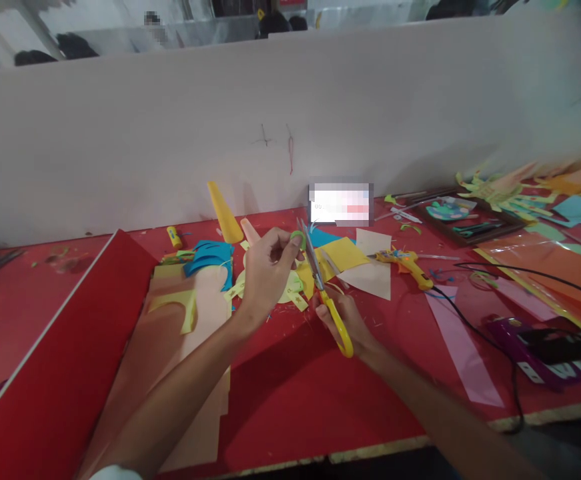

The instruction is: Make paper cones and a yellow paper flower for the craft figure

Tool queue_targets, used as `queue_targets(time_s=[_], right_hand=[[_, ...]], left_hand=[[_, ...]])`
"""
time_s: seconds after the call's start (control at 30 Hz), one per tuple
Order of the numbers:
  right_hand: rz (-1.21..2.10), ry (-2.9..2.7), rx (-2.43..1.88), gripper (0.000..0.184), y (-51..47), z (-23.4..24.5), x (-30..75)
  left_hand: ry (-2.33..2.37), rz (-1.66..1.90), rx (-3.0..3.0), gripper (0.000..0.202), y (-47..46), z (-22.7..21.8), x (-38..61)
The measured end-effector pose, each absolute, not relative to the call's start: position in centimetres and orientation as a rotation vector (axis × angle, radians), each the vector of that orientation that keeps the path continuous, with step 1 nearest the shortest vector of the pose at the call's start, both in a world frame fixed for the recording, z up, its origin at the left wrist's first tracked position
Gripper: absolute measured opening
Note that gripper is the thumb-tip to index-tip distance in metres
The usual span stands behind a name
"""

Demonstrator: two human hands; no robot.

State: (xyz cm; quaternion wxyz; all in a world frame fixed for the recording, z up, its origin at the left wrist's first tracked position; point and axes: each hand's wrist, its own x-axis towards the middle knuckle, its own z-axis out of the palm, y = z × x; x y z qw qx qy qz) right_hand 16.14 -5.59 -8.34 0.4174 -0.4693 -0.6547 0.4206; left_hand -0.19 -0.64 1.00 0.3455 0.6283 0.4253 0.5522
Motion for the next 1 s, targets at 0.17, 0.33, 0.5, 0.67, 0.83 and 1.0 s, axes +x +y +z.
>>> queue_targets(time_s=[0.17,0.33,0.5,0.67,0.83,1.0], right_hand=[[1.010,-1.633,-1.150,0.057,-5.50,-8.69,16.12],[1.016,-1.671,-1.142,0.054,-5.54,-8.48,16.21],[1.014,-1.704,-1.154,0.052,-5.53,-8.21,16.21],[1.016,-1.715,-1.164,0.052,-5.48,-8.40,16.20],[1.021,-1.720,-1.166,0.051,-5.55,-8.43,16.25],[1.023,-1.711,-1.161,0.050,-5.63,-8.11,16.25]], left_hand=[[1.134,1.431,1.642,0.032,-0.66,0.91,-0.20],[1.158,1.458,1.661,0.034,-0.64,0.75,-0.26],[1.137,1.472,1.648,0.034,-0.58,0.60,-0.19],[1.156,1.491,1.664,0.033,-0.38,0.70,-0.42],[1.178,1.486,1.683,0.034,-0.36,0.81,-0.46],[1.175,1.460,1.683,0.033,-0.63,0.76,-0.13]])
